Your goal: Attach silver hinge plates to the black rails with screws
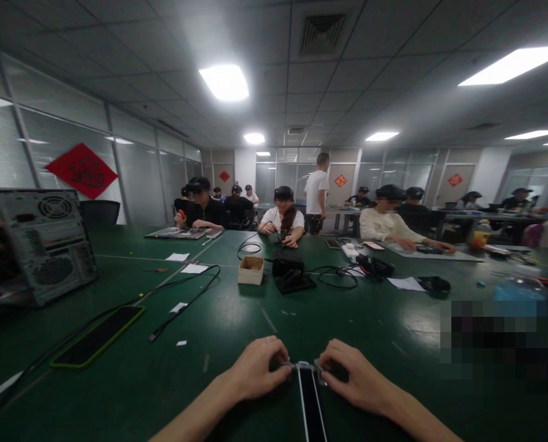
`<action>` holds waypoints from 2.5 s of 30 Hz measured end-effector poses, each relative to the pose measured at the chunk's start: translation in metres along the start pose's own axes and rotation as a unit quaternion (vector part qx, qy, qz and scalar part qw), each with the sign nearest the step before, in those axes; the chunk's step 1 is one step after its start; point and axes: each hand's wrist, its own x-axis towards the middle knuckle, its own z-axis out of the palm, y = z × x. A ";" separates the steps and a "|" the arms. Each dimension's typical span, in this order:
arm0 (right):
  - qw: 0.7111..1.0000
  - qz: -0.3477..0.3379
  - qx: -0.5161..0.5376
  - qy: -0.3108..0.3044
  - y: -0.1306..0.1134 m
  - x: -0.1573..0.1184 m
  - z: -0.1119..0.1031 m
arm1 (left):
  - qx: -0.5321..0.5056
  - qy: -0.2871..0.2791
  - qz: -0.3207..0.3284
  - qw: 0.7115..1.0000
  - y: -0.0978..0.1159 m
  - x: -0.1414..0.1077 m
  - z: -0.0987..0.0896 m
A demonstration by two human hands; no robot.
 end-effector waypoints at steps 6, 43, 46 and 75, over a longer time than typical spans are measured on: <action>1.000 0.007 -0.003 0.004 0.002 0.000 0.001 | 0.006 0.001 0.004 1.000 -0.004 0.000 0.005; 0.985 -0.160 -0.053 -0.028 -0.046 -0.010 0.010 | -0.012 0.029 0.056 0.998 -0.007 0.005 0.008; 0.988 -0.139 -0.060 -0.039 -0.045 -0.009 0.005 | -0.032 0.050 0.064 0.996 -0.005 0.004 0.007; 0.892 0.337 -0.292 0.071 0.145 -0.038 -0.082 | -0.007 0.025 0.076 0.997 -0.021 0.006 0.008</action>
